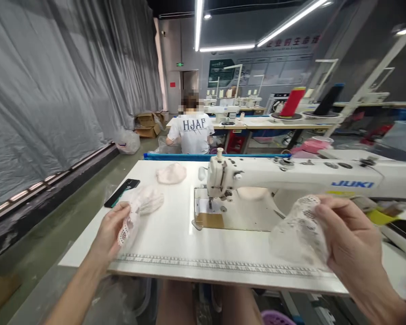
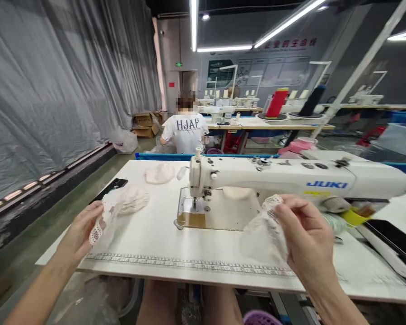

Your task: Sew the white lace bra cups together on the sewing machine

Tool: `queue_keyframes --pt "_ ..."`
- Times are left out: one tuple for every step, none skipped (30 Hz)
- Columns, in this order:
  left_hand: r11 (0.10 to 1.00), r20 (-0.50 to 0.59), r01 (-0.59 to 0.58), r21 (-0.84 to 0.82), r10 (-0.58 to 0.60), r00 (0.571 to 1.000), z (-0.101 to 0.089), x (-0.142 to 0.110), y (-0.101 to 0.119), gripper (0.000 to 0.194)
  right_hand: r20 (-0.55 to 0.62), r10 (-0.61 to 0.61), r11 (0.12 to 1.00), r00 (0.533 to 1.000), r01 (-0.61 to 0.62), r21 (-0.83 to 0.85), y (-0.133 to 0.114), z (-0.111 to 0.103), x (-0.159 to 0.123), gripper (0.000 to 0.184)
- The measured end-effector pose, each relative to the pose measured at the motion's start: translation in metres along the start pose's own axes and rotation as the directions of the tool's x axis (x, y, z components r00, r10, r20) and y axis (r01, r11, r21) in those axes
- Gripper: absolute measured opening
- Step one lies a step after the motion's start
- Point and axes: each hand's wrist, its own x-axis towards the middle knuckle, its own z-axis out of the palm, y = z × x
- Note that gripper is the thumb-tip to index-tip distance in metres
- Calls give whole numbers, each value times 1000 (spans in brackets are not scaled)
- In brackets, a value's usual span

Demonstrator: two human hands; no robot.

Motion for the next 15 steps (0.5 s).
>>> queue_keyframes --pt "990 65 -60 128 52 997 12 -5 -4 18 -18 -56 998 998 55 -8 1 -2 2 13" --pt "956 164 -132 264 90 982 24 -10 -10 15 4 -90 996 996 90 4 4 0 4 14" --pt "893 302 -212 398 91 949 38 -14 -18 12 100 -104 995 990 103 14 8 4 4 14" --pt "807 451 -294 511 39 891 50 -18 -27 10 289 -99 995 952 102 5 15 11 3 14" --pt "710 583 -382 592 -50 811 62 -22 -37 11 491 -67 997 869 83 -11 23 19 1 15" --pt "610 675 -468 639 -155 721 71 -25 -48 13 665 -26 998 746 62 -31 32 26 -2 17" --pt "514 717 -547 661 -216 663 78 -27 -58 16 761 0 997 649 60 -51 43 33 -7 21" --pt "427 733 -608 669 -246 634 83 -28 -67 19 800 12 994 599 82 -76 53 40 -12 24" --pt "351 737 -651 673 -253 626 86 -29 -75 22 799 4 987 602 126 -101 63 45 -18 26" --pt "289 738 -680 674 -240 630 88 -29 -81 24 784 -9 979 620 164 -119 72 49 -24 28" --pt "244 742 -700 671 -225 632 88 -29 -86 26 772 -24 972 635 194 -130 79 52 -30 28" --pt "215 749 -718 662 -213 627 88 -28 -89 26 770 -40 967 637 219 -131 84 54 -35 26" --pt "200 765 -738 644 -204 611 88 -28 -92 26 776 -59 960 628 248 -128 87 57 -40 24" --pt "193 782 -759 622 -198 591 87 -27 -94 26 785 -84 945 613 298 -132 90 58 -44 22" --pt "192 801 -779 597 -193 567 86 -26 -97 28 797 -113 921 593 363 -140 92 60 -47 22"
